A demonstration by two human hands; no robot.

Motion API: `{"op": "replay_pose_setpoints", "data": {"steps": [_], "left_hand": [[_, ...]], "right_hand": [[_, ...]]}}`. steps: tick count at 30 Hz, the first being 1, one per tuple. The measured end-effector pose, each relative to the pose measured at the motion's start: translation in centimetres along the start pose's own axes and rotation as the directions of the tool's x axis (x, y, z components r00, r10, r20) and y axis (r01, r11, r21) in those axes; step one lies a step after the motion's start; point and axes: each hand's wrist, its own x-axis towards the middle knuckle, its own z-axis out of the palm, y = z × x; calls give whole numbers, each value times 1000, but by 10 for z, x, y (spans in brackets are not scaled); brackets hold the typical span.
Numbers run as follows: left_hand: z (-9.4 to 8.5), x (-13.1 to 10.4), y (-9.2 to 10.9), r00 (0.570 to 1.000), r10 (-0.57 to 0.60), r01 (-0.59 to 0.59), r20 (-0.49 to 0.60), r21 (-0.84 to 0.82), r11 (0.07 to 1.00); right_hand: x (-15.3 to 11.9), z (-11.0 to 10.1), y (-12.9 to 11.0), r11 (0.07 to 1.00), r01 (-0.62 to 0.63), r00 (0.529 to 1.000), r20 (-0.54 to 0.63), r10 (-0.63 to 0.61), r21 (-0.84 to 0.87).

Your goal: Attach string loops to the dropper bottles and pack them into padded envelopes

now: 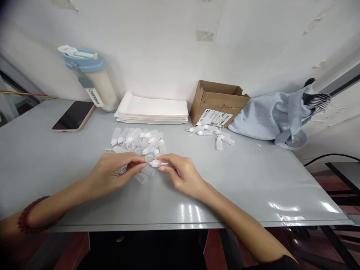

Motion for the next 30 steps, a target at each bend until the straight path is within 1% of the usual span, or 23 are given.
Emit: {"op": "replay_pose_setpoints", "data": {"steps": [6,13,16,19,23,27,30], "left_hand": [[6,-5,-3,998,58,-59,-37,-14,998],[6,-5,-1,999,44,-44,-19,-36,998],[4,-5,-2,1000,29,-29,8,-41,999],[-2,-3,-1,999,14,-11,48,-47,999],[-15,2,-3,996,-22,26,90,-40,999],[-28,7,-14,994,-56,58,94,-18,998],[-34,8,-22,995,-44,40,92,40,998]], "right_hand": [[-2,5,2,1000,-5,1000,11,5,24],[-3,6,0,1000,27,1000,9,-27,9],[-2,6,-1,1000,17,1000,13,-17,19],[-1,5,-3,997,-14,1000,26,12,69],[1,0,-5,983,-49,998,37,43,175],[5,-6,0,984,-58,997,-40,66,168],[7,-11,5,987,-55,994,-88,69,151]]}}
